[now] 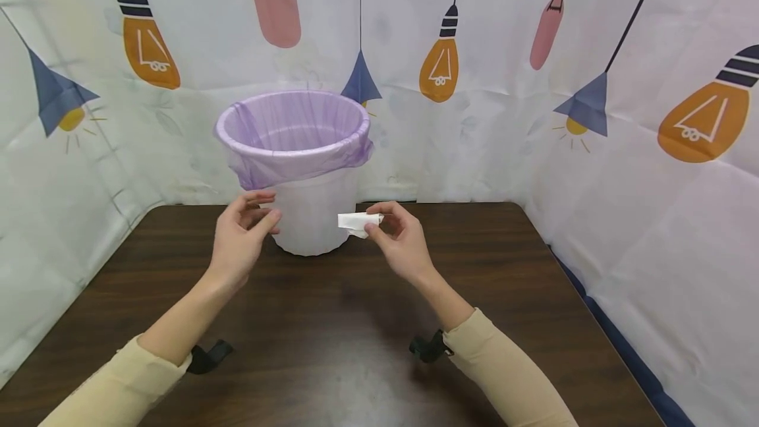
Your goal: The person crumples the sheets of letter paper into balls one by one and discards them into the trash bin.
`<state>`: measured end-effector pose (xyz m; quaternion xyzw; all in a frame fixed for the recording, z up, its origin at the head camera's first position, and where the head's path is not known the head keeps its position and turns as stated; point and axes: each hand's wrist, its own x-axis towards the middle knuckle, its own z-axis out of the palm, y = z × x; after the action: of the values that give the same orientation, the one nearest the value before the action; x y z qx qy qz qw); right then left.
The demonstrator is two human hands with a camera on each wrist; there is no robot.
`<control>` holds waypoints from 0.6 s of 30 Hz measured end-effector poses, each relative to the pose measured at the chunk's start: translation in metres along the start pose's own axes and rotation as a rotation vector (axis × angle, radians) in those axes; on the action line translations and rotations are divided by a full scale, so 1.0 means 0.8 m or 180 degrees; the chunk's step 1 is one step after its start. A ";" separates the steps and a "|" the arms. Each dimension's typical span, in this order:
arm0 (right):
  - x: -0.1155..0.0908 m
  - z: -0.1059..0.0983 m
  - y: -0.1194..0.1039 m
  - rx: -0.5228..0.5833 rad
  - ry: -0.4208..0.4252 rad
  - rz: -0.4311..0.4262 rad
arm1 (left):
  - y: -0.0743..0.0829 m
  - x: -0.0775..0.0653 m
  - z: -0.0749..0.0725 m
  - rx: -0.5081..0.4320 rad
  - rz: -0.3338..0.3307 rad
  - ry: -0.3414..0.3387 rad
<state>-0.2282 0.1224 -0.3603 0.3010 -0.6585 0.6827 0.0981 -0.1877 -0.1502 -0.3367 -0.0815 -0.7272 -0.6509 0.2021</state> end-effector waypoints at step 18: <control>0.073 -0.024 -0.070 -0.0459 -0.0103 -0.0483 | 0.071 0.089 -0.069 -0.1200 -0.0728 0.0394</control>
<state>-0.2505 0.1316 -0.2803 0.3531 -0.6828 0.6192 0.1603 -0.2202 -0.2066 -0.2525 0.0052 -0.5835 -0.7977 0.1524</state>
